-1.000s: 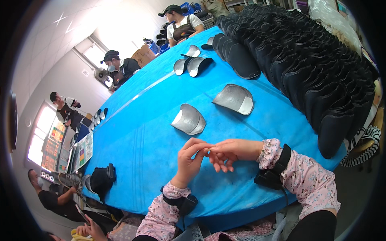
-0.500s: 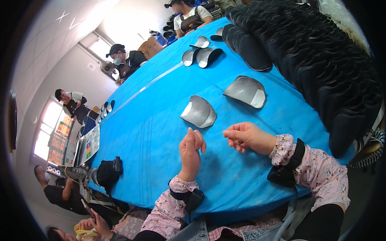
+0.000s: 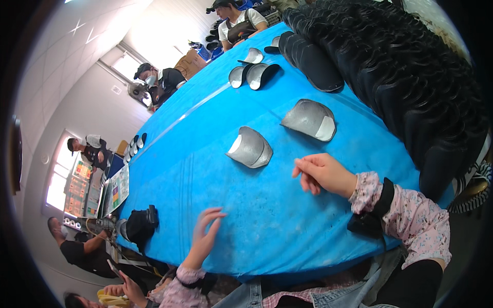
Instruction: The recorder and colleagues are at a large table inspecting and assembling black shoe upper components in a factory setting.
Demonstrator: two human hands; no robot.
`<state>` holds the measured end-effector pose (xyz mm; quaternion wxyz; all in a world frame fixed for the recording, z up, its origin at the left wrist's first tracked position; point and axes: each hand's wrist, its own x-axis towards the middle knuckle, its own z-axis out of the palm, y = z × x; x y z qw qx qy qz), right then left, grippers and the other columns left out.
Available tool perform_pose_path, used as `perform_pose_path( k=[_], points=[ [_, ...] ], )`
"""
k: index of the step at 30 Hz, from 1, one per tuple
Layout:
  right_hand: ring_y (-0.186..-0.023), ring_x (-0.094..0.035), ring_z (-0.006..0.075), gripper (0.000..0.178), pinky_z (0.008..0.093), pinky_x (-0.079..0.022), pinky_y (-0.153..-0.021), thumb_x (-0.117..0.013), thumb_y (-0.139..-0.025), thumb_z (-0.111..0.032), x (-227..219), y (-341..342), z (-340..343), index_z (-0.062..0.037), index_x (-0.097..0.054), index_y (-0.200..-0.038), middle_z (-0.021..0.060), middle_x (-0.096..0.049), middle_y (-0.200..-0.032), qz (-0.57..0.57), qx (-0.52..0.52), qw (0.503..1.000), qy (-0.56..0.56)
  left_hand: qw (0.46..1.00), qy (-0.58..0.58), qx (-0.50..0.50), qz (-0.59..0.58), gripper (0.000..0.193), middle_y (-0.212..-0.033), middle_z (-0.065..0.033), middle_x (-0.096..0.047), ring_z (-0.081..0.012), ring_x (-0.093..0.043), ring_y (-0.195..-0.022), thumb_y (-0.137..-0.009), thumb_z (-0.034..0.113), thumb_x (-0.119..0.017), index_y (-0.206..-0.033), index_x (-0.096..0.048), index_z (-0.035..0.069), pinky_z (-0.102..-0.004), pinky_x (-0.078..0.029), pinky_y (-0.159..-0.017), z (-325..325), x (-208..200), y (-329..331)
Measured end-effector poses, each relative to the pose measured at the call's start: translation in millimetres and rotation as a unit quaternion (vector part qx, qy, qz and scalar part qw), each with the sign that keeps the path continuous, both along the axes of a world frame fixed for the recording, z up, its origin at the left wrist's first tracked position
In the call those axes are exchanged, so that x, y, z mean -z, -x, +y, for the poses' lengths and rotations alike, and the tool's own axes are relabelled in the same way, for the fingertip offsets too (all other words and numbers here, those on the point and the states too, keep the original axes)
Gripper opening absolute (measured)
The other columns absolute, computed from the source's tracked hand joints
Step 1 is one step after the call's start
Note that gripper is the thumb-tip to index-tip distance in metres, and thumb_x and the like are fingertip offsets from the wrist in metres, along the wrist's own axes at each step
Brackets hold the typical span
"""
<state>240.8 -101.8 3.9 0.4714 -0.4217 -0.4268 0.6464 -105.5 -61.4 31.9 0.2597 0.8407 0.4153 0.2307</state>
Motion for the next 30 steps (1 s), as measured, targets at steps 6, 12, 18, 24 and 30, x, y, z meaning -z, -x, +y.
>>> perform_pose_path(
  k=[6,12,18,24,30],
  points=[
    [-0.048,-0.045,0.0098,0.028,0.0213,-0.037,-0.045,-0.038,-0.093,-0.03,0.3,6.1,-3.2,-0.0075,-0.048,-0.081,0.0023,-0.051,-0.062,0.134,0.166,0.977,0.018,0.957,-0.162,-0.228,0.079,0.028,-0.111,-0.0183,-0.049,-0.0342,-0.043,-0.106,-0.086,0.021,-0.044,-0.101,-0.054,0.0,-0.0413,-0.031,-0.093,-42.8,33.9,109.4],
    [-0.052,-0.042,0.0113,0.012,0.0231,-0.035,-0.049,-0.031,-0.08,-0.008,0.0,9.1,-15.9,-0.0077,-0.04,-0.071,0.0048,-0.048,-0.065,0.192,0.189,0.963,0.0,0.955,-0.163,-0.229,0.092,0.029,-0.109,-0.0177,-0.05,-0.0335,-0.046,-0.102,-0.085,0.025,-0.043,-0.098,-0.055,0.002,-0.0414,-0.034,-0.09,-44.2,32.1,105.2],
    [-0.053,-0.046,0.0112,0.021,0.0241,-0.037,-0.049,-0.034,-0.069,0.004,15.9,18.6,-3.4,-0.0034,-0.044,-0.052,0.0062,-0.048,-0.054,-0.033,0.135,0.979,-0.148,0.95,-0.199,-0.225,0.086,0.021,-0.113,-0.0186,-0.048,-0.0348,-0.045,-0.105,-0.082,0.018,-0.05,-0.097,-0.056,0.005,-0.0416,-0.034,-0.091,-42.0,42.5,114.4],
    [-0.048,-0.048,0.0173,0.019,0.0316,-0.038,-0.046,-0.036,-0.065,0.001,5.6,14.4,-24.2,-0.0018,-0.049,-0.052,0.0092,-0.049,-0.048,-0.218,0.095,0.937,-0.255,0.899,-0.271,-0.326,0.108,0.021,-0.121,-0.0167,-0.041,-0.0337,-0.04,-0.111,-0.082,0.018,-0.051,-0.1,-0.057,0.008,-0.043,-0.029,-0.094,-38.7,57.8,103.8],
    [-0.09,-0.053,0.0264,0.013,0.0379,-0.04,-0.079,-0.048,-0.078,-0.01,13.2,53.8,-163.8,-0.0085,-0.055,-0.089,0.0087,-0.057,-0.098,-0.523,0.203,0.713,-0.421,0.855,-0.361,-0.37,-0.023,0.033,-0.125,-0.0173,-0.039,-0.0341,-0.038,-0.115,-0.087,0.021,-0.045,-0.115,-0.047,0.004,-0.0451,-0.027,-0.096,-61.0,91.1,117.5]
  ],
)
